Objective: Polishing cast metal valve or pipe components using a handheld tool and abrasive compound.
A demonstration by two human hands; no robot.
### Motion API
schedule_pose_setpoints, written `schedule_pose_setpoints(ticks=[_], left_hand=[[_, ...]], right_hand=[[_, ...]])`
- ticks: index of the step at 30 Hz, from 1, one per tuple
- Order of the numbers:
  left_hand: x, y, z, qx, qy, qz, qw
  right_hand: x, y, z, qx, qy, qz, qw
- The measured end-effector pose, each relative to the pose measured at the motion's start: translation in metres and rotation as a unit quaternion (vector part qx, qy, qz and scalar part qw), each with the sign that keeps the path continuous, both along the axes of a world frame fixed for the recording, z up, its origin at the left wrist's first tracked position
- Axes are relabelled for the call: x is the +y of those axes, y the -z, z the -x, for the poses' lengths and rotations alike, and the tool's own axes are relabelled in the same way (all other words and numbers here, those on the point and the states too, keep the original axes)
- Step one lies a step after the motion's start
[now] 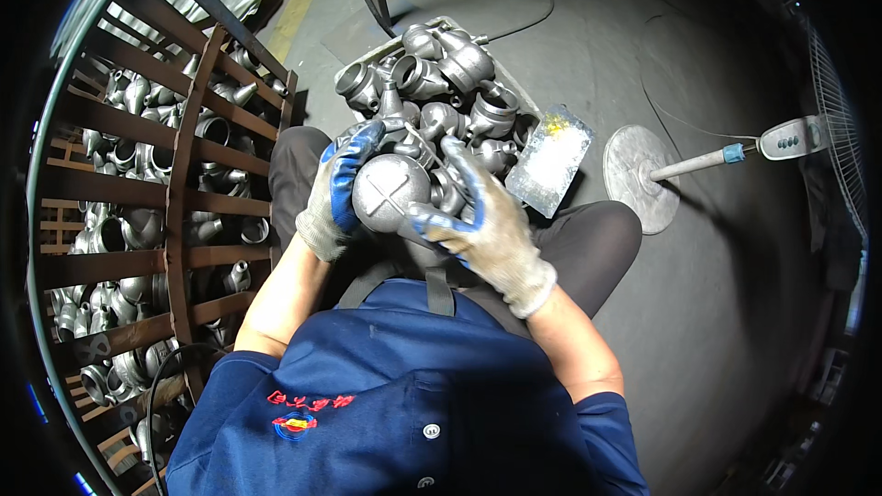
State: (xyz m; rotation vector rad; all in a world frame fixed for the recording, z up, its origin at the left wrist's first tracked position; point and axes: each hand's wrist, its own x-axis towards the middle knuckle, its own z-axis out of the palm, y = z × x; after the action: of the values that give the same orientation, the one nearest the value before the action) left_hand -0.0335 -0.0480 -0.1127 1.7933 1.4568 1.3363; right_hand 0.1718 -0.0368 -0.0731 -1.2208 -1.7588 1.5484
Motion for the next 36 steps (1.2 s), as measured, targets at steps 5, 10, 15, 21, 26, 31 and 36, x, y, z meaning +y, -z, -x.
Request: schedule_pose_setpoints(ticks=[5, 10, 15, 21, 26, 31, 36], left_hand=[[0.002, 0.014, -0.001, -0.070, 0.016, 0.060, 0.996], [0.001, 0.011, -0.006, -0.202, 0.024, 0.122, 0.971], [0.006, 0.022, -0.004, -0.173, 0.031, 0.102, 0.979], [0.002, 0.011, -0.011, -0.221, 0.001, 0.134, 0.966], [-0.002, 0.021, -0.002, -0.301, 0.041, 0.134, 0.943], [0.012, 0.046, -0.002, -0.638, 0.008, 0.211, 0.740], [0.014, 0.036, -0.003, -0.700, 0.052, 0.227, 0.675]], right_hand=[[0.018, 0.045, -0.006, 0.165, -0.054, -0.031, 0.984], [0.006, 0.033, 0.007, 0.038, -0.036, -0.189, 0.981], [0.007, 0.050, 0.000, 0.253, 0.027, 0.107, 0.961], [0.003, 0.040, 0.002, 0.117, -0.003, -0.016, 0.993], [0.000, 0.038, -0.013, 0.094, 0.102, 0.140, 0.980], [-0.017, 0.046, -0.011, 0.181, 0.110, 0.098, 0.972], [-0.002, 0.047, -0.017, 0.286, 0.155, 0.162, 0.932]])
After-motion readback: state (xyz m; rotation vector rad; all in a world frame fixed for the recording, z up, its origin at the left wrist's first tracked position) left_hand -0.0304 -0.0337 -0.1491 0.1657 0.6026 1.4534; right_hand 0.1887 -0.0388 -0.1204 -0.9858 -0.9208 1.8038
